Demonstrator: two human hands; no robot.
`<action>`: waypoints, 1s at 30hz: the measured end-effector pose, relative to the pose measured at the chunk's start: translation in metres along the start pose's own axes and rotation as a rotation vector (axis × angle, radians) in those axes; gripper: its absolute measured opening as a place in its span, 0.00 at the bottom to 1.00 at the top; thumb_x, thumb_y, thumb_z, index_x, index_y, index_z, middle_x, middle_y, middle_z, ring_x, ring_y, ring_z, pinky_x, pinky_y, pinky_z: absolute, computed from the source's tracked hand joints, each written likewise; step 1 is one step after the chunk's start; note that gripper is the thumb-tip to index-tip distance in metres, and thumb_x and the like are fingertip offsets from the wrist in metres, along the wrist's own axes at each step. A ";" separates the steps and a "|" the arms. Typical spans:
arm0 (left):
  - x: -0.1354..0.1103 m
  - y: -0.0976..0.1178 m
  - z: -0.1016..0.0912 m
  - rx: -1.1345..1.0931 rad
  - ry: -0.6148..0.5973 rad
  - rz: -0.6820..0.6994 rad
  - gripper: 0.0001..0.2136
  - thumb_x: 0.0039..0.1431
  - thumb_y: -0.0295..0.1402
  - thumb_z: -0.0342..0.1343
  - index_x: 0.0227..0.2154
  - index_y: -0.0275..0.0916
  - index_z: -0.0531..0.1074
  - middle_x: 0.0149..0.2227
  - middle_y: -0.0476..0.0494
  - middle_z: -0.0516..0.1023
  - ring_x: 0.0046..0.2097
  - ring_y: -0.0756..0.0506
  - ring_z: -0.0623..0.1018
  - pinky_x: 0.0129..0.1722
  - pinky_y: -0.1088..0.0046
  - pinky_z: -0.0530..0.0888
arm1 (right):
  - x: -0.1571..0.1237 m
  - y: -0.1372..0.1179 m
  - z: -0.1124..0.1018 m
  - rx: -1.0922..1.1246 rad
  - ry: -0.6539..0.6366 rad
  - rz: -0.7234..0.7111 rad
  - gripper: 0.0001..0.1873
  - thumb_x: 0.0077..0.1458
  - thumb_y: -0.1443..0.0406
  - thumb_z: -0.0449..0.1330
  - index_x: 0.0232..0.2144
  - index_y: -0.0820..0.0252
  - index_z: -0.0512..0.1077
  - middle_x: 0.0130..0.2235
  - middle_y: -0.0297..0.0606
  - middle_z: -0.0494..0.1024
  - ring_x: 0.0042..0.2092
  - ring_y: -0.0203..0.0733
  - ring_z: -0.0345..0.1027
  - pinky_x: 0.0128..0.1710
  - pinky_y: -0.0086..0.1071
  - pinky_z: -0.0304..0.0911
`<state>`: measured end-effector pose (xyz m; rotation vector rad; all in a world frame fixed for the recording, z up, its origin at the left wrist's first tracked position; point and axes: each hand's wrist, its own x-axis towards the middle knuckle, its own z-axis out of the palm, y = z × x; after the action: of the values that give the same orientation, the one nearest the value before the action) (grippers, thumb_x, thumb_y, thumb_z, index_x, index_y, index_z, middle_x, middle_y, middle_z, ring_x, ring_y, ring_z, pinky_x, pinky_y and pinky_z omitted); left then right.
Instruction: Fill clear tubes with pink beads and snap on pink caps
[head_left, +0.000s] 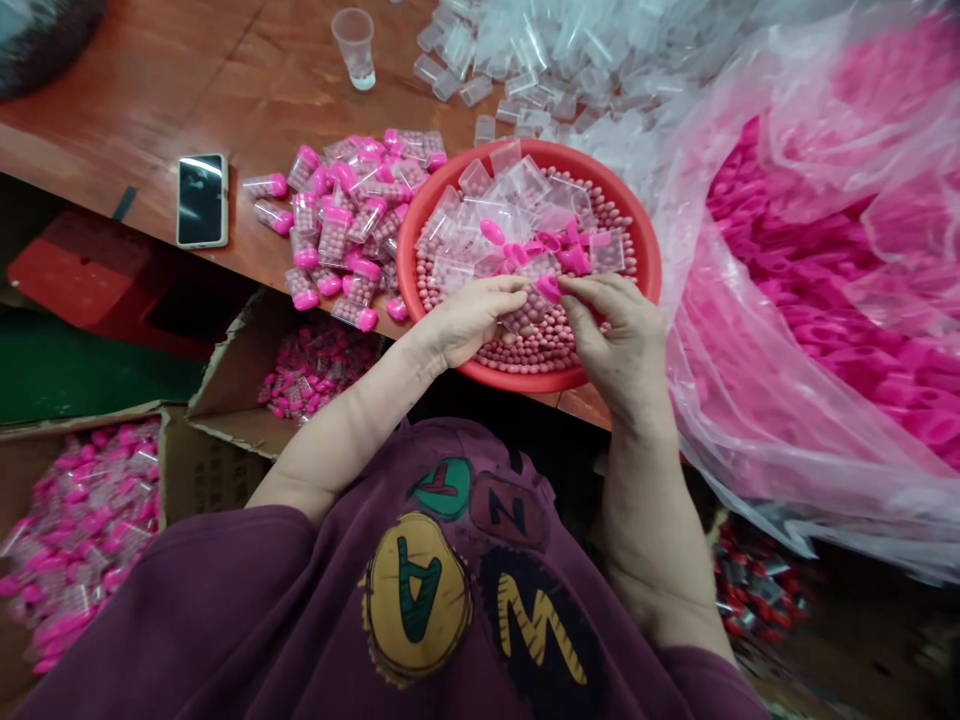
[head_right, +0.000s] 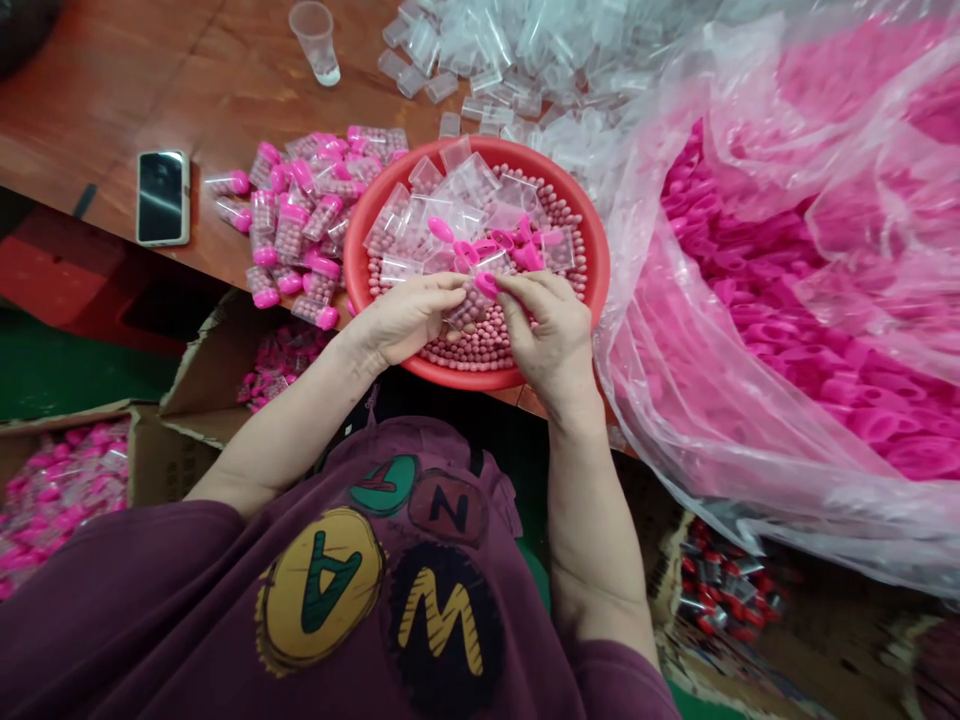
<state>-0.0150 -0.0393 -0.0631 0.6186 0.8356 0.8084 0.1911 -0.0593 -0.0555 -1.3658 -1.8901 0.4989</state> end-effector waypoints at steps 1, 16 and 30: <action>0.001 -0.001 -0.001 0.006 -0.004 0.001 0.04 0.69 0.28 0.62 0.43 0.37 0.80 0.37 0.45 0.83 0.35 0.49 0.78 0.35 0.71 0.69 | 0.000 0.002 0.000 -0.035 0.008 -0.004 0.15 0.74 0.58 0.62 0.53 0.46 0.88 0.54 0.47 0.88 0.57 0.62 0.82 0.65 0.63 0.76; 0.002 -0.012 -0.003 -0.076 -0.043 0.153 0.03 0.70 0.24 0.67 0.43 0.35 0.85 0.37 0.48 0.84 0.37 0.52 0.80 0.42 0.77 0.76 | -0.001 -0.001 0.021 0.212 0.137 -0.004 0.11 0.71 0.60 0.65 0.49 0.52 0.88 0.45 0.39 0.90 0.47 0.47 0.85 0.52 0.43 0.81; 0.012 -0.027 -0.006 0.277 0.001 0.388 0.11 0.70 0.24 0.61 0.51 0.35 0.84 0.53 0.41 0.88 0.55 0.44 0.85 0.66 0.64 0.77 | -0.013 0.007 0.018 -0.171 0.139 -0.239 0.15 0.76 0.60 0.61 0.52 0.55 0.87 0.50 0.49 0.91 0.53 0.55 0.87 0.56 0.51 0.83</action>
<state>-0.0050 -0.0434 -0.0911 1.0476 0.8469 1.0513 0.1838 -0.0671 -0.0764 -1.2244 -1.9822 0.1231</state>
